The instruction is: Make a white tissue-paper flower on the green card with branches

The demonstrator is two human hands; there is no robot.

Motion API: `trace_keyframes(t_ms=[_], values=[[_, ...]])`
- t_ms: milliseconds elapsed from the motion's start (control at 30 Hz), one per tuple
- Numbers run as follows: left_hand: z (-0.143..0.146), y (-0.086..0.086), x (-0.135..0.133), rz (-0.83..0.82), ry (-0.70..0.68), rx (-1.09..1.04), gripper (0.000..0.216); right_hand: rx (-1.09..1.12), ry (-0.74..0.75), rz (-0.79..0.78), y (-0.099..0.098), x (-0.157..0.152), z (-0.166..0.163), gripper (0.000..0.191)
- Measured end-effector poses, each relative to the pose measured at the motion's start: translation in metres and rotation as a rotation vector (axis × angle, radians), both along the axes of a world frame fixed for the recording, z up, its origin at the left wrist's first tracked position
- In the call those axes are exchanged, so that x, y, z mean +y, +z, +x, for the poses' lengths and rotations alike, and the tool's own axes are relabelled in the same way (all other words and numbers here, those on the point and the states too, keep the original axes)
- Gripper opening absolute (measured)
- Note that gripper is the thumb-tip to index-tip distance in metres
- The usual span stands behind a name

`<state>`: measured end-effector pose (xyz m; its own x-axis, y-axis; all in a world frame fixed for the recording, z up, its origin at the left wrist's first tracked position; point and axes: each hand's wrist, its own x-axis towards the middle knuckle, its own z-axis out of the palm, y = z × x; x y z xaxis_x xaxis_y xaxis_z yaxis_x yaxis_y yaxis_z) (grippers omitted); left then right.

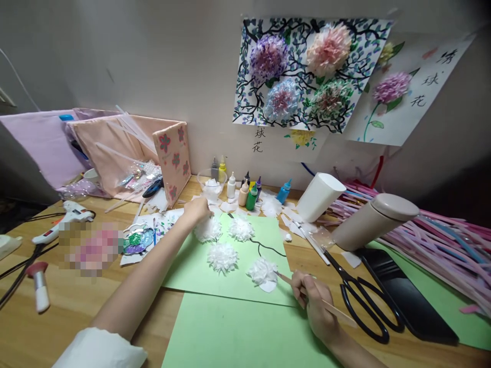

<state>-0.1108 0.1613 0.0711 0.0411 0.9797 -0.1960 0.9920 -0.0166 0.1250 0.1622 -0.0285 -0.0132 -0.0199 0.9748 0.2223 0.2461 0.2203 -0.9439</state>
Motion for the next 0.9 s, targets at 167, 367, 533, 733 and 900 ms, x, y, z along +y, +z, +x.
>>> trace_keyframes(t_ms=[167,367,533,733,900], values=[[0.001,-0.013,0.006,-0.042,0.024,-0.016,0.014,0.009,0.005,-0.015,0.001,0.0,0.0,0.05],[-0.004,-0.017,0.012,-0.009,0.014,-0.07,0.014,0.026,0.017,-0.004,-0.003,0.0,0.003,0.049],[-0.004,-0.029,0.015,0.034,0.019,-0.127,0.024,0.032,0.016,-0.008,-0.002,-0.001,0.002,0.05],[-0.011,-0.022,0.017,0.101,-0.014,-0.213,0.015,0.002,0.04,0.06,0.001,-0.001,0.001,0.05],[-0.026,0.007,0.018,0.172,-0.022,-0.323,0.023,-0.058,0.046,0.044,0.003,0.0,0.0,0.049]])
